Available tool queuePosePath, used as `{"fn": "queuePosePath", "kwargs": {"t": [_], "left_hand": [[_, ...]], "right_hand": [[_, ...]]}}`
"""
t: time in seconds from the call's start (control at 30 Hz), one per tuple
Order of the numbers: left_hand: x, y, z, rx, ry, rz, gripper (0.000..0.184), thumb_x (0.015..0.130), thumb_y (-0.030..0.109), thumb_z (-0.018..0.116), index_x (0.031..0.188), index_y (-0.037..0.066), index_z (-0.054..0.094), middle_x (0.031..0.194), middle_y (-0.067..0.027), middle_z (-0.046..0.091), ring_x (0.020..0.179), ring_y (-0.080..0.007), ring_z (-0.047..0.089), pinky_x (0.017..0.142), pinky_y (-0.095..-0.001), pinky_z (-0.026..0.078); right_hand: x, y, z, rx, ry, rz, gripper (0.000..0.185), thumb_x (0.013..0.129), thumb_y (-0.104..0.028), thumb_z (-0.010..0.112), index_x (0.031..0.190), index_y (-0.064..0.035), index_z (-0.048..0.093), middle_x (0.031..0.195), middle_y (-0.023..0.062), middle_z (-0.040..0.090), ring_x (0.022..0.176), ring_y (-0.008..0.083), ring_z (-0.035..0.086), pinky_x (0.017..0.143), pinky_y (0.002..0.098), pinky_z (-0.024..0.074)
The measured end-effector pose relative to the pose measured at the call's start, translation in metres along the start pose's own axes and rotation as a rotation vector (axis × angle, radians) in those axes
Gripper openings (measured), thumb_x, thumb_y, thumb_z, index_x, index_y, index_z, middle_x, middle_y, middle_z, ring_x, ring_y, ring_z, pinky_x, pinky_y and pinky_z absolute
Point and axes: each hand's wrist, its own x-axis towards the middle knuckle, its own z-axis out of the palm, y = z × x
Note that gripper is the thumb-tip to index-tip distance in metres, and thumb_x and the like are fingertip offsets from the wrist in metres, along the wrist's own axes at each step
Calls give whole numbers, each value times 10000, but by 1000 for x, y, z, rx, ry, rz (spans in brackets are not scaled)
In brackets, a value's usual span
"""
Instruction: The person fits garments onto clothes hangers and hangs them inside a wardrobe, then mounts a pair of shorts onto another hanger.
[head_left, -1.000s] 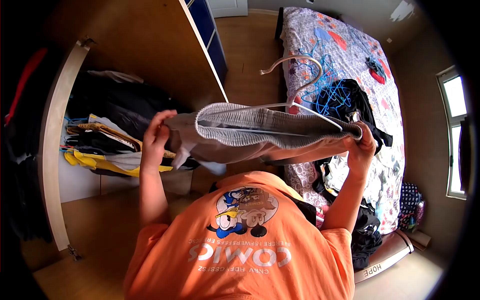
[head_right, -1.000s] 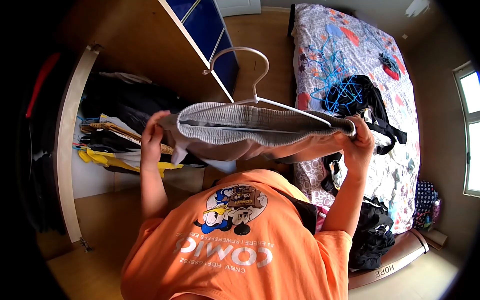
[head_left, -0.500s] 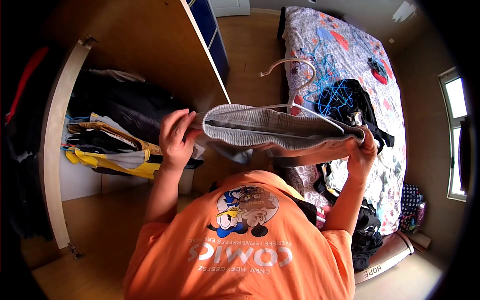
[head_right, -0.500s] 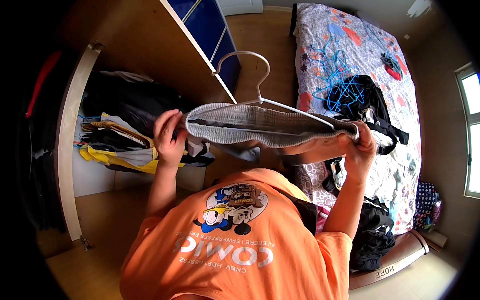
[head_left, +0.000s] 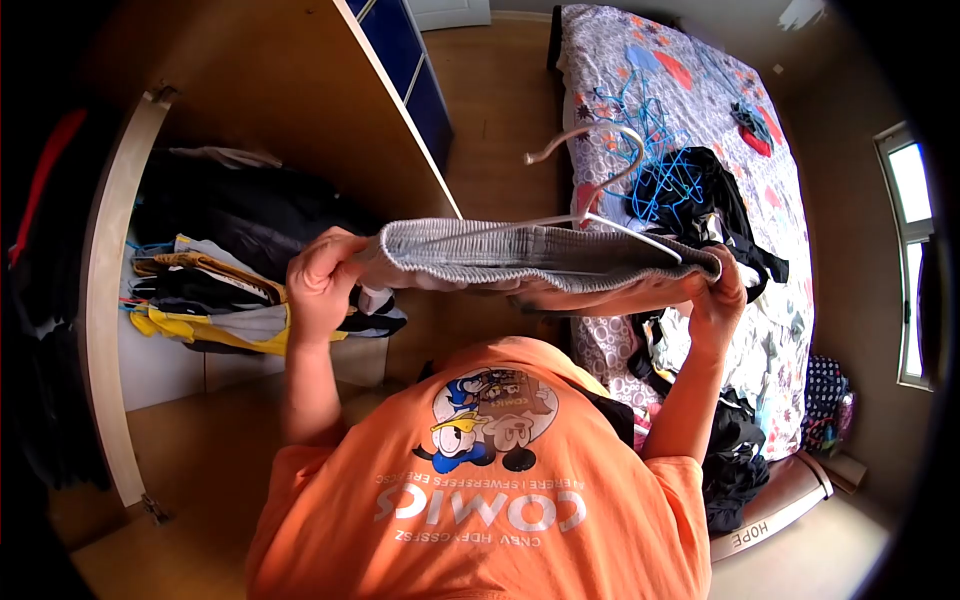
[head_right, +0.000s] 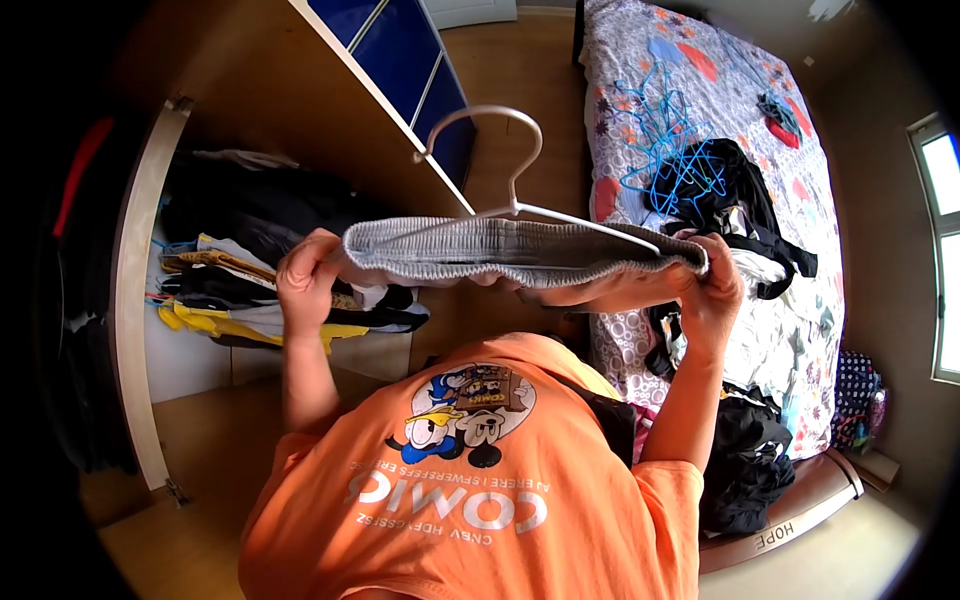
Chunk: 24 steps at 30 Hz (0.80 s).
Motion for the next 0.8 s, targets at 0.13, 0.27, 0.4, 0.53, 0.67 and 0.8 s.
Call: {"fn": "queuePosePath", "kwargs": {"t": [0.13, 0.27, 0.4, 0.53, 0.67, 0.8], "left_hand": [[7, 1, -19, -51, -217, -141, 113, 759, -24, 645, 869, -35, 622, 756, -93, 611, 656, -190, 579, 626, -262, 461], [10, -8, -18, 139, -327, -255, 119, 754, -29, 635, 873, -28, 630, 760, -119, 615, 655, -228, 602, 607, -276, 469], [6, -3, -1, 477, -400, -94, 108, 828, 35, 563, 920, -22, 567, 867, -146, 612, 869, -338, 571, 753, -380, 457], [-2, 11, 19, 216, -169, -95, 253, 872, 169, 567, 1036, -21, 541, 876, -157, 587, 890, -349, 553, 817, -379, 431], [-13, -2, 18, 234, -118, -78, 340, 860, 276, 607, 1017, -23, 564, 870, -159, 593, 822, -358, 575, 744, -369, 461], [-17, -4, 6, 319, -77, -37, 354, 889, 290, 593, 1071, -12, 571, 1013, -150, 619, 916, -300, 601, 801, -346, 461]], "right_hand": [[4, -3, -3, -64, -53, -47, 245, 778, -104, 718, 924, 20, 563, 829, 17, 504, 767, 102, 472, 704, 214, 377], [0, -16, 6, -146, -44, -84, 252, 742, -100, 738, 894, 12, 570, 800, 13, 500, 722, 101, 453, 647, 223, 365], [3, -29, 17, -331, -52, -157, 249, 719, -68, 737, 884, 14, 571, 788, 19, 501, 710, 107, 452, 626, 227, 361], [3, -22, 13, -154, 48, -58, 215, 721, 0, 694, 895, 30, 571, 816, 35, 520, 734, 123, 481, 664, 226, 384], [4, -14, 11, -172, -29, -68, 249, 709, 21, 678, 939, 40, 583, 879, 58, 524, 818, 148, 504, 730, 232, 397], [6, -8, 13, -236, -87, -106, 260, 744, -63, 701, 967, 20, 598, 896, 57, 534, 801, 165, 500, 714, 227, 394]]}}
